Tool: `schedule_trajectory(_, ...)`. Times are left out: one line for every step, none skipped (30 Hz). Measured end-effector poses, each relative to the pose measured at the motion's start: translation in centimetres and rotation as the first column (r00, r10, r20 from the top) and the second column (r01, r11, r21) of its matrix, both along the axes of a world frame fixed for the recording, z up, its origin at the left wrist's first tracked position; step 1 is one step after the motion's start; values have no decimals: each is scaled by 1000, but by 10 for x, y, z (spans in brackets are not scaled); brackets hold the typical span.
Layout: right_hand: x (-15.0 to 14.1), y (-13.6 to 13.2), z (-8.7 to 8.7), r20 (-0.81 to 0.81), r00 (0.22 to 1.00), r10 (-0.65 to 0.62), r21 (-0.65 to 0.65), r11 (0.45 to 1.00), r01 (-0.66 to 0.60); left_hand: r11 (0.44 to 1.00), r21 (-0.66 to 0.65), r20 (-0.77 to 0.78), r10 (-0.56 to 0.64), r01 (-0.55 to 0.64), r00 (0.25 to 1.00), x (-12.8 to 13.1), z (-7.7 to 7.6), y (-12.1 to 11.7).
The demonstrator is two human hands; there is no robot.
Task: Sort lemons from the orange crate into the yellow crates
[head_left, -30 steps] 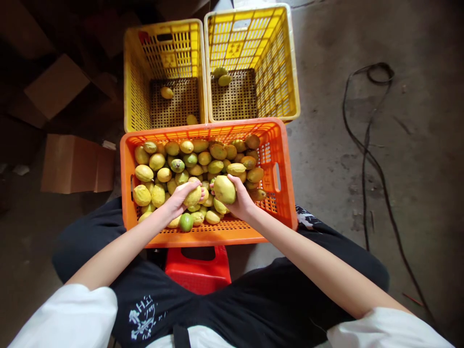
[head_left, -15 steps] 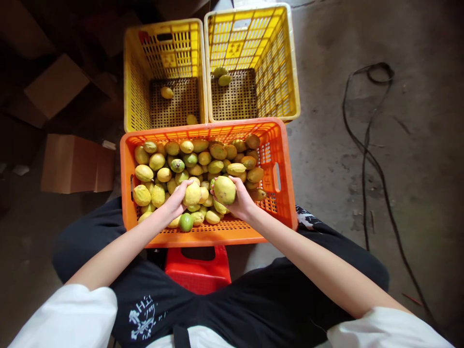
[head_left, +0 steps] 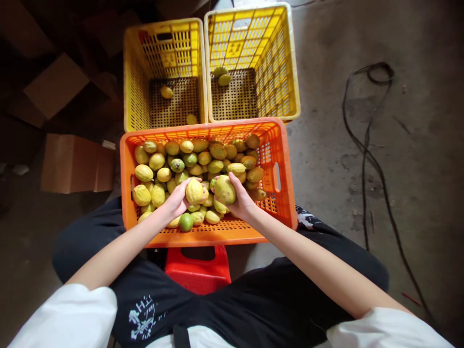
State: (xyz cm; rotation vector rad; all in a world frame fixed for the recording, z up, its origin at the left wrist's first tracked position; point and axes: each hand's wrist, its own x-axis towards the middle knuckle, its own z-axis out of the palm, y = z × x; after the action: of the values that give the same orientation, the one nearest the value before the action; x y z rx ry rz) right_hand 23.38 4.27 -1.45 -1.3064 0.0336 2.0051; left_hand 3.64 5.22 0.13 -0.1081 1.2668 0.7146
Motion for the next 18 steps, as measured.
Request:
schedule_trajectory(0, 0, 1, -4, 1000, 4, 17, 1000, -3, 1000, 4, 12, -4, 4, 1000, 0, 1, 0)
schedule_trajectory(-1, 0, 2, -9, 1000, 6, 32, 999, -6, 1000, 7, 20, -7, 7, 1000, 0, 2, 0)
schedule_trajectory(-1, 0, 3, -14, 1000, 8, 44, 999, -7, 1000, 8, 21, -11, 10, 1000, -1, 2, 0)
schedule_trajectory(-1, 0, 3, -18, 1000, 9, 51, 999, -8, 1000, 10, 17, -18, 18, 1000, -1, 2, -1)
schedule_trajectory(-1, 0, 3, -19, 1000, 7, 53, 999, -6, 999, 12, 9, -31, 31, 999, -2, 2, -1)
schedule_trajectory(-1, 0, 3, -16, 1000, 4, 51, 999, -3, 999, 19, 1, -46, 46, 999, -3, 2, -1)
schedule_trajectory(-1, 0, 2, -10, 1000, 0, 47, 999, 0, 997, 30, -7, -64, 64, 998, -4, 2, -2)
schedule_trajectory(-1, 1, 2, -4, 1000, -4, 42, 999, 4, 996, 44, -14, -83, 83, 996, -5, 1, -3)
schedule_trajectory(-1, 1, 2, 0, 1000, -10, 37, 999, 10, 993, 57, -20, -100, 101, 995, -5, 1, -3)
schedule_trajectory(-2, 1, 2, 3, 1000, -18, 32, 999, 18, 991, 67, -24, -115, 116, 993, -6, 0, -4)
schedule_trajectory(-2, 1, 2, 3, 1000, -26, 26, 999, 26, 989, 75, -26, -125, 127, 992, -6, -1, -5)
schedule_trajectory(-2, 1, 3, 2, 999, -32, 18, 999, 32, 988, 80, -26, -131, 133, 991, -6, -1, -6)
schedule_trajectory(-3, 1, 3, 0, 999, -36, 9, 999, 36, 987, 84, -24, -133, 135, 991, -6, -2, -7)
schedule_trajectory(-3, 2, 4, -2, 999, -37, -1, 999, 37, 987, 88, -21, -132, 134, 991, -5, -2, -7)
schedule_trajectory(-3, 2, 4, -5, 999, -35, -14, 999, 35, 987, 94, -18, -129, 130, 991, -6, -2, -8)
schedule_trajectory(-3, 2, 4, -10, 999, -31, -27, 999, 31, 987, 100, -18, -124, 126, 992, -6, -3, -8)
schedule_trajectory(-3, 2, 3, -16, 1000, -27, -39, 999, 26, 987, 105, -20, -120, 121, 993, -6, -3, -9)
schedule_trajectory(-2, 2, 3, -22, 1000, -21, -50, 999, 20, 987, 109, -24, -116, 117, 993, -6, -4, -8)
